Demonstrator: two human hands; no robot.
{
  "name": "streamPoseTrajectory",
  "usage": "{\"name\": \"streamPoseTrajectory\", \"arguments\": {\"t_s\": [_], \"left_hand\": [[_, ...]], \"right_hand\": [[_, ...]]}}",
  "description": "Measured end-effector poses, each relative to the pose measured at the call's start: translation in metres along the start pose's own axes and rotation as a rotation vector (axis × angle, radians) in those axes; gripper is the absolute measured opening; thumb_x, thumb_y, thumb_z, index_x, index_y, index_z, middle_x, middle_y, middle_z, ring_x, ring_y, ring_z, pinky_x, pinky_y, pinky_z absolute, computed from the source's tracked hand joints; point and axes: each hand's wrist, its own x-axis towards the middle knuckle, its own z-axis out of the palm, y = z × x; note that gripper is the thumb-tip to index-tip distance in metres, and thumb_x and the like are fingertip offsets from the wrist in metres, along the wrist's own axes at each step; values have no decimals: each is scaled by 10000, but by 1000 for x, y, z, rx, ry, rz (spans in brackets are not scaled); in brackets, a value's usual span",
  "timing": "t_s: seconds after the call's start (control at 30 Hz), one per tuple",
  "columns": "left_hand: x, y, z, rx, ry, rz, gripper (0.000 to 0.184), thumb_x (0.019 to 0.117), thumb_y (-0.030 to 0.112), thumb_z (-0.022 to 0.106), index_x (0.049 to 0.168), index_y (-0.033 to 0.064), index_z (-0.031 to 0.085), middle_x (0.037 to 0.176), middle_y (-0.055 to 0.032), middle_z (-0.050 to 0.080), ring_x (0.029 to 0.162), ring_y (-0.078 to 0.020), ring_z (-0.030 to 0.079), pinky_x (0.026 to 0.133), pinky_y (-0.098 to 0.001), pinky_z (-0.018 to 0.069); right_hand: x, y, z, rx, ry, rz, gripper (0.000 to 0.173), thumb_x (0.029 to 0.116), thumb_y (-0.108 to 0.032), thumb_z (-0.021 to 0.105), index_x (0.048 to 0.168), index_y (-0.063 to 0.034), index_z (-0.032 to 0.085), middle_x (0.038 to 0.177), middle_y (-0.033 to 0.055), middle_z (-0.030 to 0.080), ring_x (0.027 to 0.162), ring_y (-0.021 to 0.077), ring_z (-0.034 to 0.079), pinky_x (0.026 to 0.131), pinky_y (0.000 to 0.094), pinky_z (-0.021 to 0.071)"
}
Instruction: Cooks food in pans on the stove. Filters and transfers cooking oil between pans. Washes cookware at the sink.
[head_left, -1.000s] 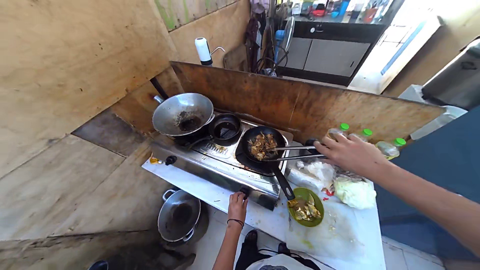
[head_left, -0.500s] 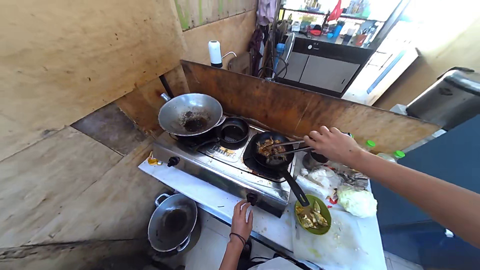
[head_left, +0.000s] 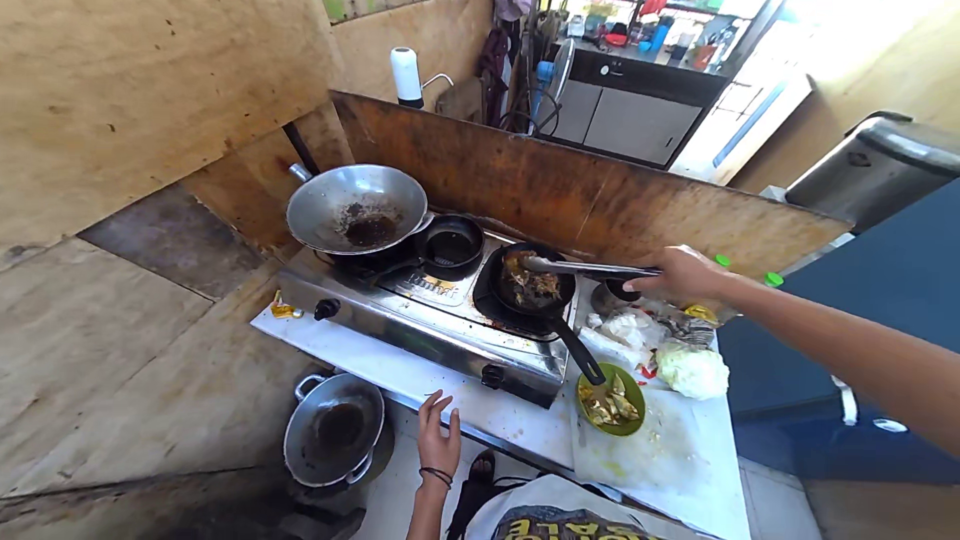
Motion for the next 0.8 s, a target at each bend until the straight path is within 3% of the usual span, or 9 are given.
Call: {"name": "streamPoseTrajectory", "arguments": {"t_s": [0.07, 0.13, 0.2, 0.27, 0.37, 0.43, 0.5, 0.63, 0.8], "left_hand": [[1, -3, -6, 7, 26, -18, 276, 915, 91, 622, 1120, -71, 713, 1362, -298, 583, 1164, -366, 642, 851, -452, 575], [1, -6, -12, 3, 44, -36, 266, 913, 86, 621, 1110, -65, 716, 1352, -294, 587, 1200, -361, 625, 876, -456, 570], [0, -7, -17, -6, 45, -59, 271, 919, 84, 617, 1115, -78, 709, 1358, -308, 575, 1177, -383, 629, 880, -482, 568], [-2, -8, -18, -10, 55, -83, 270, 915, 82, 621, 1108, -84, 710, 1354, -313, 576, 1152, -395, 640, 871, -492, 571], [-5, -9, -15, -24, 53, -123, 256, 913, 61, 620, 1099, -90, 710, 1353, -313, 576, 1153, -394, 637, 868, -497, 566], [-7, -10, -15, -32, 35, -141, 257, 918, 56, 608, 1107, -88, 706, 1362, -307, 571, 1178, -386, 626, 886, -490, 562], [-8, -12, -14, -30, 32, -141, 253, 919, 66, 608, 1098, -82, 709, 1355, -301, 575, 1173, -372, 629, 886, -473, 566], [-9, -13, -13, -46, 24, -162, 237, 920, 42, 621, 1098, -91, 705, 1360, -306, 570, 1174, -374, 633, 900, -480, 565], [-4, -12, -12, -39, -4, -158, 239, 920, 46, 613, 1099, -81, 709, 1365, -300, 570, 1168, -367, 638, 890, -480, 569]], "right_hand": [[-4, 10, 2, 155, -45, 17, 350, 972, -389, 721, 1132, -80, 761, 1017, 163, 725, 946, 300, 673, 886, 565, 513], [-11, 18, 11, 293, -112, 67, 347, 1004, -361, 684, 1197, -77, 734, 987, 122, 714, 801, 189, 636, 763, 423, 535], [-19, 22, 22, 430, -183, 145, 343, 1025, -352, 650, 1209, -71, 717, 910, 56, 689, 668, 96, 566, 631, 296, 493], [-25, 24, 32, 482, -246, 212, 343, 1035, -365, 629, 1209, -82, 714, 871, 20, 684, 589, 58, 517, 548, 243, 437], [-27, 24, 32, 299, -243, 174, 371, 1005, -398, 670, 1211, -94, 725, 899, 61, 692, 664, 123, 568, 630, 325, 489], [-27, 19, 13, 114, -193, 117, 419, 958, -418, 733, 1209, -82, 739, 1028, 181, 724, 920, 311, 669, 863, 559, 515], [-31, 10, -10, -13, -159, 112, 463, 938, -441, 750, 1233, -84, 730, 1111, 221, 714, 1064, 401, 659, 953, 651, 471], [-37, -12, -34, -240, -52, 135, 528, 914, -514, 746, 1267, -121, 718, 1067, 191, 730, 1041, 408, 676, 896, 639, 505], [-24, -42, -6, -344, -90, 76, 535, 971, -485, 685, 1311, -72, 658, 1228, 213, 670, 1163, 420, 634, 973, 616, 493]]}}
